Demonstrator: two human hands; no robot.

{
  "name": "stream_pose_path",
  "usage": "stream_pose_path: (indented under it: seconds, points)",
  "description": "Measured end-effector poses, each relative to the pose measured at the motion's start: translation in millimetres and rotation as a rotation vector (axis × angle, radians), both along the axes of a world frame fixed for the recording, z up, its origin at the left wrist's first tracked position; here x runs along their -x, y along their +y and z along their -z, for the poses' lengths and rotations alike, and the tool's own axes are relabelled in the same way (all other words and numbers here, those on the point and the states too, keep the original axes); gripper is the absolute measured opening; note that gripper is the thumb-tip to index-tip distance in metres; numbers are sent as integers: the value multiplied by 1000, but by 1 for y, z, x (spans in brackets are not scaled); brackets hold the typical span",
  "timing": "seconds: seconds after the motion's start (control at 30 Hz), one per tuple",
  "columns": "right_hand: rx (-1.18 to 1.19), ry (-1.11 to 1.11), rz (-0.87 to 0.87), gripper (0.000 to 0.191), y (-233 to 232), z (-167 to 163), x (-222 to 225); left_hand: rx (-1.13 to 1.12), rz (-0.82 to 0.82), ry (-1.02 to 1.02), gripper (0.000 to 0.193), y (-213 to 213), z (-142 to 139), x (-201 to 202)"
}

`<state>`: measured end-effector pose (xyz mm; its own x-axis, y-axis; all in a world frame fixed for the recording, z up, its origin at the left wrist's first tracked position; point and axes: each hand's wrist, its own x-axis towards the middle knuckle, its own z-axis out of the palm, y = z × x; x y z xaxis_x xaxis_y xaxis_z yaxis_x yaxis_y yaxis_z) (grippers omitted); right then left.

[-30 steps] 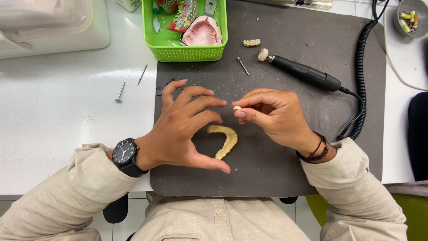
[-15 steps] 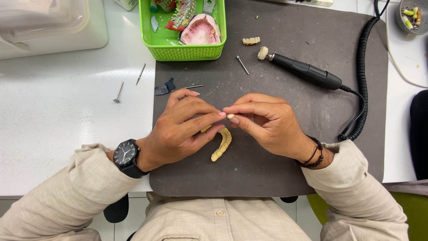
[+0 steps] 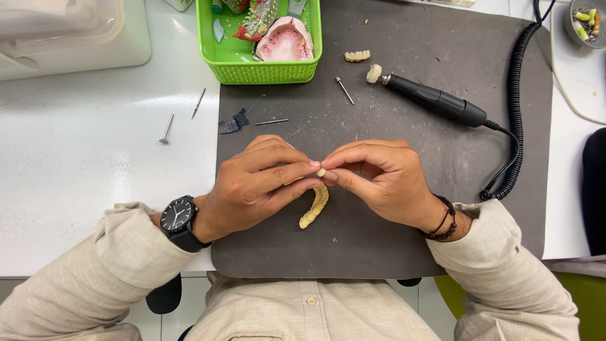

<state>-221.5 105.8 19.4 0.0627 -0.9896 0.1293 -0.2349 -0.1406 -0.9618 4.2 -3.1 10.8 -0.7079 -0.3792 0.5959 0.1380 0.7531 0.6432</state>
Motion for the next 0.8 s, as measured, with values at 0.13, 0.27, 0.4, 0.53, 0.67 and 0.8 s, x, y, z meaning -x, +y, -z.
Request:
stream_pose_path:
  seconds: [0.13,0.27,0.4,0.53,0.67,0.8]
  points:
    - [-48,-205,-60,14,3,-1,-2,15,63,14,26,-3,-3,-4]
    - [-67,-152,-46,12,2,-2,-2,61,72,5,26,-1,-4,-4]
    - [-39,-67,-38,10,1,-3,1,15,36,11,23,3,-2,-2]
    - [-7,-25,-33,10,0,-3,-1,-44,-8,-5,21,4,-2,-1]
    - [-5,-61,-46,11,1,-3,-1,-93,0,-42,19,4,-3,-1]
    - [28,-30,-63,9,2,-4,0,-110,50,-57,17,5,-3,0]
